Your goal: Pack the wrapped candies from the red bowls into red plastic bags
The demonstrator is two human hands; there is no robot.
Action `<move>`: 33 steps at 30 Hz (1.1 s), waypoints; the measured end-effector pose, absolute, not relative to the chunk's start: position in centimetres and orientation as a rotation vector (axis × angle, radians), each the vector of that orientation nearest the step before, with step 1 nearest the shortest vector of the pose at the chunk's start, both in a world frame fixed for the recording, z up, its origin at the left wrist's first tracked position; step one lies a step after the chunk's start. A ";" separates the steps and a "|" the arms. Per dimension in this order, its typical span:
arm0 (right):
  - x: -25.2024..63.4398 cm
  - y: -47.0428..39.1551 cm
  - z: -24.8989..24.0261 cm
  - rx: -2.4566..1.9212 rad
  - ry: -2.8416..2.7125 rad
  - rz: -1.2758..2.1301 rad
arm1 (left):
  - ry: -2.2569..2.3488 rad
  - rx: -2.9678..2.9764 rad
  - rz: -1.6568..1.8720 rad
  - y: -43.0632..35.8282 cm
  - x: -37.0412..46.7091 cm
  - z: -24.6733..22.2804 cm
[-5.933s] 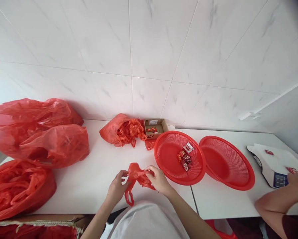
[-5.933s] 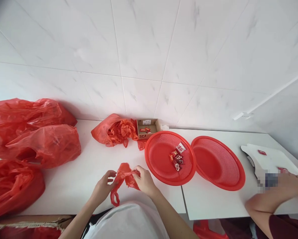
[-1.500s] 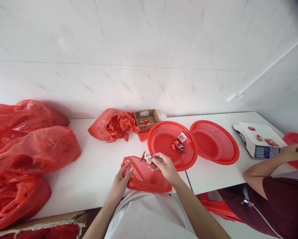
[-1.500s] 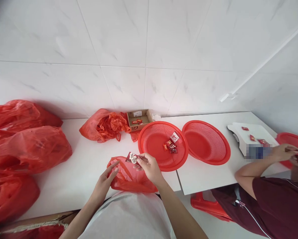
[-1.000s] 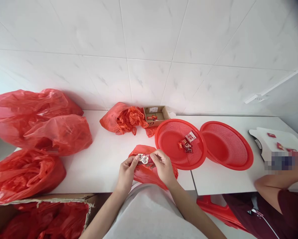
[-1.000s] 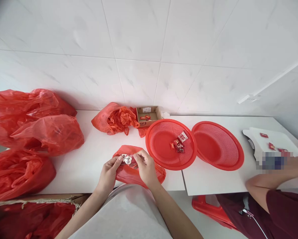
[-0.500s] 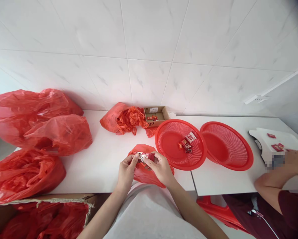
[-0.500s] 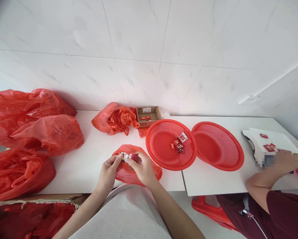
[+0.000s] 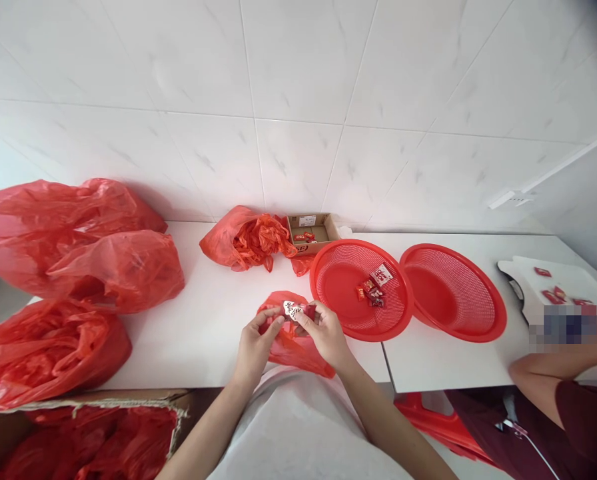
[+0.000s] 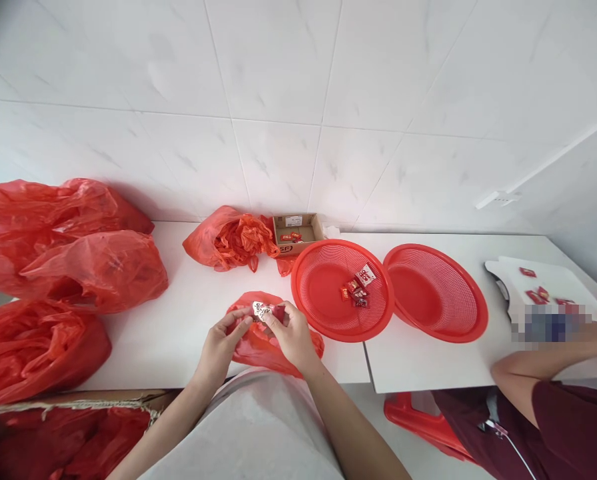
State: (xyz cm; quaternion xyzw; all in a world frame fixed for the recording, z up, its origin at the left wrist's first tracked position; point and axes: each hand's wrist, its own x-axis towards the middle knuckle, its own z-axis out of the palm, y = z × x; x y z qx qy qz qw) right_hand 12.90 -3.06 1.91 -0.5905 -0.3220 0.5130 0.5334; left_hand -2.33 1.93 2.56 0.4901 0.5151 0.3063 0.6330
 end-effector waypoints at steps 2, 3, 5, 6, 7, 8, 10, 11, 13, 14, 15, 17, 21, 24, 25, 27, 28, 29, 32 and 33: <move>13.0 -3.0 0.5 -1.451 -0.817 1.203 | 1.225 1.161 0.754 2.5 -2.7 2.1; 13.0 -3.1 -0.4 -1.487 -0.880 1.187 | 1.240 1.181 0.772 2.7 -2.9 1.9; 13.0 -3.1 -2.6 -1.576 -1.064 1.155 | 1.264 1.205 0.798 3.0 -3.1 1.3; 13.0 -3.1 -3.7 -1.630 -1.158 1.143 | 1.271 1.205 0.795 3.0 -3.1 1.1; 13.0 -3.2 -4.7 -1.680 -1.231 1.136 | 1.282 1.195 0.778 3.0 -3.0 0.8; 13.1 -3.3 -5.7 -1.725 -1.277 1.132 | 1.297 1.178 0.747 3.0 -3.0 0.6; 13.4 -3.4 -7.0 -1.787 -1.302 1.109 | 1.331 1.143 0.679 2.9 -3.2 0.1; 13.6 -3.5 -7.4 -1.801 -1.297 1.086 | 1.344 1.135 0.659 2.9 -3.4 -0.1; 14.3 -3.8 -7.5 -1.805 -1.292 1.035 | 1.358 1.144 0.654 3.0 -4.0 -0.5; 14.8 -3.9 -7.4 -1.807 -1.291 1.015 | 1.363 1.156 0.656 3.1 -4.3 -0.7; 15.3 -4.0 -7.1 -1.814 -1.289 0.994 | 1.373 1.169 0.654 3.1 -4.7 -0.9; 16.9 -4.1 -6.5 -1.849 -1.276 0.934 | 1.395 1.184 0.637 3.2 -5.3 -1.3; 21.9 -3.7 -6.3 -2.011 -1.196 0.771 | 1.387 1.159 0.567 2.9 -5.4 -1.5; 26.1 -3.0 -7.6 -2.197 -1.092 0.716 | 1.347 1.072 0.537 2.7 -4.5 -1.2; 27.3 -2.7 -8.2 -2.261 -1.051 0.707 | 1.323 1.010 0.548 2.7 -4.2 -1.0; 29.1 -2.2 -9.4 -2.365 -0.973 0.697 | 1.250 0.847 0.575 2.7 -3.5 -0.7; 29.7 -2.0 -9.9 -2.400 -0.943 0.699 | 1.212 0.762 0.587 2.7 -3.2 -0.5; 30.1 -1.8 -10.4 -2.422 -0.920 0.706 | 1.174 0.687 0.603 2.8 -3.1 -0.2; 30.6 -1.2 -11.2 -2.417 -0.875 0.769 | 1.097 0.566 0.697 3.1 -2.8 0.6; 30.7 -1.1 -11.3 -2.396 -0.857 0.800 | 1.083 0.550 0.744 3.3 -2.8 0.9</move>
